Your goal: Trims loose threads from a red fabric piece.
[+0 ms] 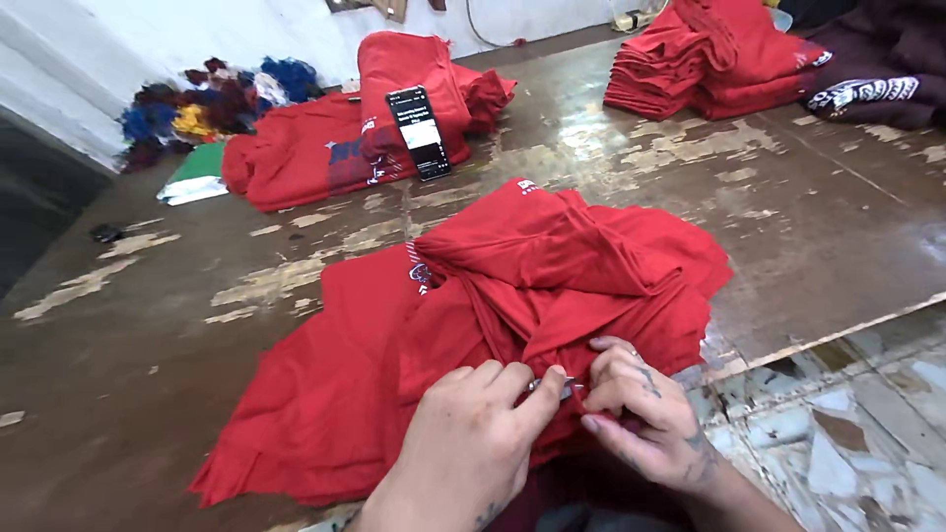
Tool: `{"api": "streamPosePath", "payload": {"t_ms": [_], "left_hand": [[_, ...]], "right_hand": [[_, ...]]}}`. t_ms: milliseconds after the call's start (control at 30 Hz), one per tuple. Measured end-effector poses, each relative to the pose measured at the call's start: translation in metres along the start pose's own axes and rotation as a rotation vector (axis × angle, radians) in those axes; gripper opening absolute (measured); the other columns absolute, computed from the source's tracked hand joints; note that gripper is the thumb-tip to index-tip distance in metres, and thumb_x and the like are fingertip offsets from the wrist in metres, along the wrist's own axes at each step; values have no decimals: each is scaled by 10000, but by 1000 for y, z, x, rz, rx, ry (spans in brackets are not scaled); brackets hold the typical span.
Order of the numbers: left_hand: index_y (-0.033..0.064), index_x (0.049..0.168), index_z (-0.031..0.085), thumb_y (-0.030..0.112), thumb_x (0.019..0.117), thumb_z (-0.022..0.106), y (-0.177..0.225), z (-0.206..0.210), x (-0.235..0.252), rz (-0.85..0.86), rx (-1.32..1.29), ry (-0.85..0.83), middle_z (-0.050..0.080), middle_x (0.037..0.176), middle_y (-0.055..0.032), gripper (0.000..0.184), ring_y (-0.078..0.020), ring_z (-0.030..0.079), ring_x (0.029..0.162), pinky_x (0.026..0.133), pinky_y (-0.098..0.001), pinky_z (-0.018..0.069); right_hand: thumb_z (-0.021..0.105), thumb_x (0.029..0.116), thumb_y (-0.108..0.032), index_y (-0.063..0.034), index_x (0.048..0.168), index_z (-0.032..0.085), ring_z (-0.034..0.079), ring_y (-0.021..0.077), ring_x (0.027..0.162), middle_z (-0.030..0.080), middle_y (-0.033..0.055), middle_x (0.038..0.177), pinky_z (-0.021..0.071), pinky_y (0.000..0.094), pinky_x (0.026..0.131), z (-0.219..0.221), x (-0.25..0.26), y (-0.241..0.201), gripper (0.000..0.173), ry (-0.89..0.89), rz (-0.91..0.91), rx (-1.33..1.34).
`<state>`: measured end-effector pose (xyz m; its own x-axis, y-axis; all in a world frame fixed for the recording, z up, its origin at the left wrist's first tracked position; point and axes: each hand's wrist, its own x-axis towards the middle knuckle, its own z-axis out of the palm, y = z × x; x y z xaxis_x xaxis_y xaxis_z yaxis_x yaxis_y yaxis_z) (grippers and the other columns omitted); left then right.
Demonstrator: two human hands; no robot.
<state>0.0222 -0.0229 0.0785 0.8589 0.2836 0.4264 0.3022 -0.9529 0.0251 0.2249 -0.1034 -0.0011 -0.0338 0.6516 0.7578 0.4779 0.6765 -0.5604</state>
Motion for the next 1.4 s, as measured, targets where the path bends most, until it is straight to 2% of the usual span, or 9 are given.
{"api": "streamPosePath", "payload": {"t_ms": [367, 467, 600, 667, 767, 1000, 1167, 1300, 1400], "left_hand": [[153, 1113, 764, 156, 964, 508, -9, 11, -17, -115, -99, 75, 688, 808, -49, 296, -208, 668, 671, 526, -360, 510], [39, 1225, 674, 384, 1030, 547, -14, 16, -21, -392, -406, 241, 678, 887, -49, 416, -93, 622, 716, 602, -257, 515], [8, 1007, 711, 293, 945, 694, 0, 40, -13, -678, -725, 297, 586, 668, 32, 292, 7, 482, 543, 496, -179, 413], [1, 867, 663, 190, 944, 659, 12, 49, -8, -553, -890, 353, 548, 641, 27, 205, 15, 470, 538, 487, -159, 393], [92, 888, 626, 314, 1007, 641, 12, 51, -13, -266, -1119, 502, 582, 718, 59, 252, 53, 526, 612, 542, -102, 437], [-3, 938, 695, 211, 1049, 544, -3, 49, -5, -537, -887, 458, 614, 728, 48, 285, 52, 513, 607, 544, -122, 429], [60, 944, 748, 458, 1001, 574, 9, 51, 12, -572, -573, 274, 673, 734, -3, 438, -73, 597, 618, 560, -287, 497], [41, 819, 688, 177, 917, 656, 15, 46, 17, -498, -448, 257, 628, 675, -36, 171, -135, 601, 584, 519, -318, 486], [53, 807, 680, 184, 923, 654, 14, 39, 6, -438, -383, 232, 629, 668, -36, 177, -141, 601, 564, 484, -318, 470]], "right_hand": [[537, 1056, -359, -150, 909, 645, 638, 129, 918, 601, 10, 806, 397, 429, 1135, -6, -14, -4, 278, -67, -85, -77], [483, 1079, -418, -117, 760, 611, 648, 133, 805, 575, 30, 695, 531, 314, 934, -26, -12, -21, 457, -140, -146, 22], [544, 1057, -248, -114, 1095, 685, 653, 179, 1048, 666, 81, 1032, 544, 330, 950, -31, 31, -21, 198, -177, -59, -202], [603, 957, -135, -75, 1174, 702, 680, 281, 1065, 705, 150, 1100, 551, 420, 944, -10, 50, 2, 246, -235, 0, -311], [553, 923, -50, 6, 1040, 725, 714, 157, 799, 745, 118, 876, 583, 284, 757, 0, 53, 24, 215, -155, 62, -159], [437, 1033, -90, 76, 1276, 582, 657, 16, 868, 721, 81, 970, 545, 189, 817, -13, 51, 30, 328, -132, 215, 195], [467, 1011, -78, 69, 1255, 596, 657, 4, 833, 721, 60, 929, 552, 182, 790, -13, 52, 26, 313, -156, 227, 187], [563, 964, -38, 137, 1094, 670, 656, 56, 754, 721, 129, 847, 538, 194, 759, -10, 63, 14, 243, -170, 299, 123], [550, 978, -52, 126, 1078, 685, 682, 77, 785, 738, 143, 872, 551, 214, 781, -11, 62, 15, 244, -199, 273, 112]]}}
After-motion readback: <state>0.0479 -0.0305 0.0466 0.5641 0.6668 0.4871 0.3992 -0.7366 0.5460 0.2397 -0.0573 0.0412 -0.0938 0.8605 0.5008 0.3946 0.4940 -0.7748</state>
